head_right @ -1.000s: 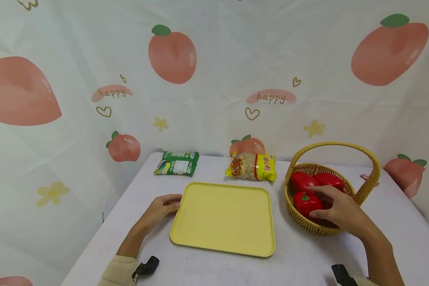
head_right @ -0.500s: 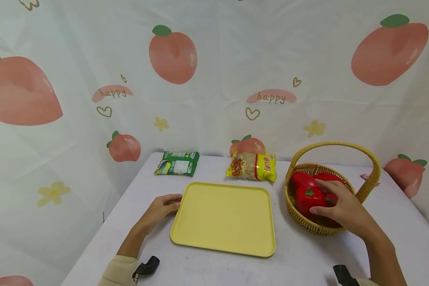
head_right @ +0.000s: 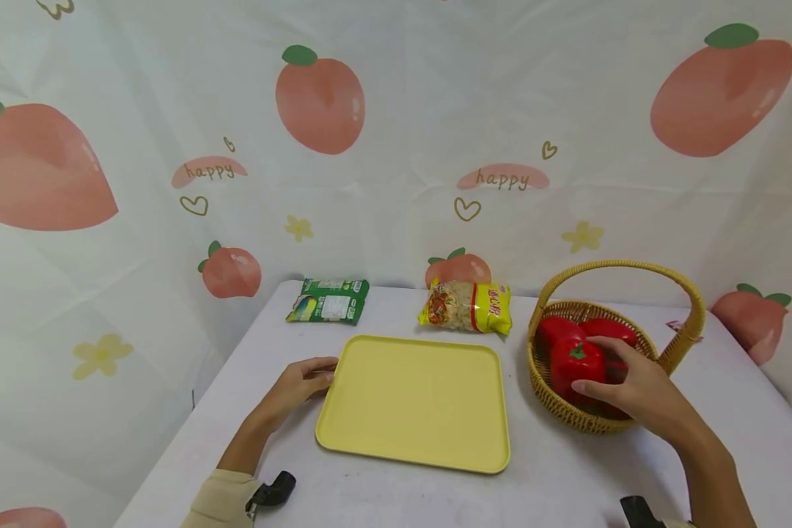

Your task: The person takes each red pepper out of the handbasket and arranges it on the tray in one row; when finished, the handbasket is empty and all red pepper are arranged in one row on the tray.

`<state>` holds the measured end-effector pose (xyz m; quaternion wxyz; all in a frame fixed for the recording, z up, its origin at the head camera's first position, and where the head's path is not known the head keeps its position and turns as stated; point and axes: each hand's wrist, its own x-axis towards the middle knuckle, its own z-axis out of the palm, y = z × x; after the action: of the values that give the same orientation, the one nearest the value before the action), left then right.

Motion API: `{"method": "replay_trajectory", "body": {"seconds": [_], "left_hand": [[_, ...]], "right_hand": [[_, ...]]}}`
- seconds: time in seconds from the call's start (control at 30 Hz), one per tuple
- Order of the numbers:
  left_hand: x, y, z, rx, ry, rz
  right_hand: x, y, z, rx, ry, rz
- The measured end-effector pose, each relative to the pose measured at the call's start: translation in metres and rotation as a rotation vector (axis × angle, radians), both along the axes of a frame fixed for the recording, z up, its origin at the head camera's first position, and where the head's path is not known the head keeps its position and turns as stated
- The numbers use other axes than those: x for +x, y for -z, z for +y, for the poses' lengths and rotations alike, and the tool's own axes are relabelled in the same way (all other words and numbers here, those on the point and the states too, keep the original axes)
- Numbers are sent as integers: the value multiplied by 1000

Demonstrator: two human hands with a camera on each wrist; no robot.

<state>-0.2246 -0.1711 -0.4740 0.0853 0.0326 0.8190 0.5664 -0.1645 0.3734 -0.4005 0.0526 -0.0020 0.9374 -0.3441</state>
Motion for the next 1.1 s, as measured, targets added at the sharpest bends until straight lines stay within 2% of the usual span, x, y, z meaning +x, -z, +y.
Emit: {"method": "replay_trajectory", "body": {"seconds": [0.13, 0.3, 0.53, 0.77, 1.1], "left_hand": [[0, 0, 0, 3, 0, 3], [-1, 1, -2, 6, 7, 10], [-3, 3, -3, 7, 36, 16], [-3, 4, -3, 3, 29, 15], [-1, 2, -1, -2, 25, 24]], "right_hand": [[8, -2, -1, -16, 25, 25], [17, -6, -8, -56, 22, 110], [23, -16, -39, -79, -21, 230], [9, -16, -78, -106, -117, 306], [-17, -3, -130, -233, -238, 251]]}}
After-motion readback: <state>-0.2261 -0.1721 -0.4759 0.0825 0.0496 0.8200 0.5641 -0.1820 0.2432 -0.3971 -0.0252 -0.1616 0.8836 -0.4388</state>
